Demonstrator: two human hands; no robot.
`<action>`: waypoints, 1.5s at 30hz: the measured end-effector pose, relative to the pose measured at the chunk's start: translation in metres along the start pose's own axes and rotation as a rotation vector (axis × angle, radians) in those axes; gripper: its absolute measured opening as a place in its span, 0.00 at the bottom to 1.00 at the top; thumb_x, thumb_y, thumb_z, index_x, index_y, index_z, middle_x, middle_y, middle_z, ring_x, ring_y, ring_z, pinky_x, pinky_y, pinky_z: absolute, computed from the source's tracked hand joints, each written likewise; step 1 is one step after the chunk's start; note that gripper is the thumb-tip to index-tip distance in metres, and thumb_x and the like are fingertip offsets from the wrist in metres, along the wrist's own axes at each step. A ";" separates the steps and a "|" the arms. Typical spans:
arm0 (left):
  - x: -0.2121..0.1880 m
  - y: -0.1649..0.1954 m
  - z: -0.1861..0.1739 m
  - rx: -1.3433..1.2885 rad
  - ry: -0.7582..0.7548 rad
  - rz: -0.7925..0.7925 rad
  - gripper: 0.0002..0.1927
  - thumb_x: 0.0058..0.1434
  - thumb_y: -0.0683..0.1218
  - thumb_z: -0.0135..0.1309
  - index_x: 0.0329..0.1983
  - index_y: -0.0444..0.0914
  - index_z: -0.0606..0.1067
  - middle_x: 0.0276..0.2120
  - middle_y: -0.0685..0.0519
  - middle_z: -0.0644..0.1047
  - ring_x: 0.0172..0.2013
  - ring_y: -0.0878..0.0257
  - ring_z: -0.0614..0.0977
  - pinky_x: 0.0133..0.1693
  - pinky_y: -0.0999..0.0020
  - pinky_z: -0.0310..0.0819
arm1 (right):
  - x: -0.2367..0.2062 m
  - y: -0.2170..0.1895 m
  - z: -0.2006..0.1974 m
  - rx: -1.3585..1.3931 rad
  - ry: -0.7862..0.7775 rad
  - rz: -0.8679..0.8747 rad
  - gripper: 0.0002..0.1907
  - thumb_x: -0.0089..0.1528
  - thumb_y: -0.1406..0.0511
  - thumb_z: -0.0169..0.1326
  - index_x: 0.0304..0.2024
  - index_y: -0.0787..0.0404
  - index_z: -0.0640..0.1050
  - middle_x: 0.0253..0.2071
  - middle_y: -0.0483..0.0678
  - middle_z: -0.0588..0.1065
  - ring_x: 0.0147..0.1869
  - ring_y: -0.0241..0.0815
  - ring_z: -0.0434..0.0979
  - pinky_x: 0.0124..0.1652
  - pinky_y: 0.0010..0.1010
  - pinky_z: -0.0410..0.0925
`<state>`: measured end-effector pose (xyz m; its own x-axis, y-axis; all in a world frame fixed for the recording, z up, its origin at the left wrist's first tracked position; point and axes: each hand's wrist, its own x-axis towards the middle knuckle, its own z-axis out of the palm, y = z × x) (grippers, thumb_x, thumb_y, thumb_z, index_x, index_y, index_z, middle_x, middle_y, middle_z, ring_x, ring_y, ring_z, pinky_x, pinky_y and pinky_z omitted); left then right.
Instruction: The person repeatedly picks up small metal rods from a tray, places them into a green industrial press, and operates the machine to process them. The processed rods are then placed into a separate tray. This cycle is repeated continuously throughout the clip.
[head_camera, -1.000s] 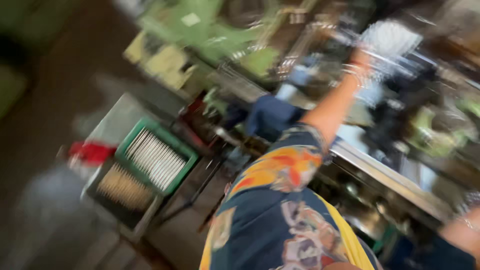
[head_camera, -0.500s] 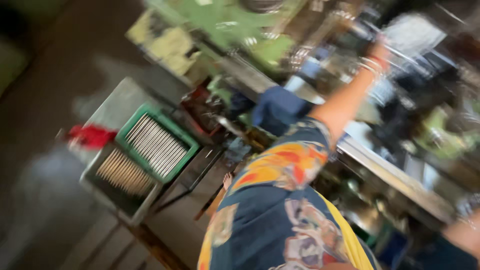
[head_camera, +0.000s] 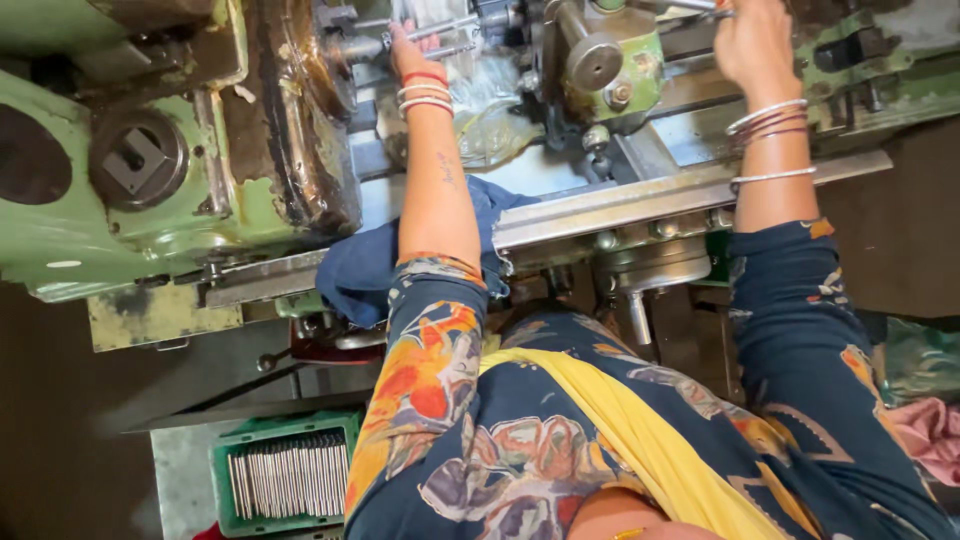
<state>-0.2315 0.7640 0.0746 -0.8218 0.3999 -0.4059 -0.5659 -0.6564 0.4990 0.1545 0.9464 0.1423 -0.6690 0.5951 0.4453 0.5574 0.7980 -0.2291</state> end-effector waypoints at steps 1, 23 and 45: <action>-0.002 -0.001 -0.001 0.001 0.004 0.016 0.34 0.68 0.65 0.48 0.60 0.32 0.72 0.58 0.49 0.74 0.46 0.57 0.74 0.53 0.58 0.73 | -0.008 -0.008 -0.003 0.000 -0.050 0.056 0.08 0.70 0.70 0.49 0.47 0.64 0.78 0.47 0.68 0.75 0.49 0.72 0.75 0.47 0.59 0.68; 0.006 -0.006 -0.002 0.083 0.013 -0.074 0.30 0.69 0.64 0.45 0.60 0.36 0.71 0.54 0.52 0.72 0.44 0.61 0.73 0.50 0.62 0.70 | -0.024 -0.017 -0.006 -0.075 -0.122 0.216 0.10 0.66 0.67 0.51 0.49 0.65 0.74 0.45 0.68 0.71 0.42 0.72 0.76 0.42 0.63 0.68; -0.048 -0.052 0.017 2.064 -0.184 0.191 0.25 0.51 0.56 0.63 0.45 0.34 0.78 0.44 0.39 0.77 0.45 0.45 0.77 0.47 0.51 0.73 | -0.276 0.142 0.018 0.098 0.535 0.702 0.14 0.75 0.68 0.45 0.60 0.65 0.74 0.54 0.60 0.73 0.57 0.56 0.72 0.58 0.44 0.67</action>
<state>-0.1642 0.7900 0.0815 -0.7877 0.5592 -0.2585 0.3854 0.7746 0.5014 0.4093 0.8971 -0.0284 0.1445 0.8462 0.5129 0.6915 0.2844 -0.6640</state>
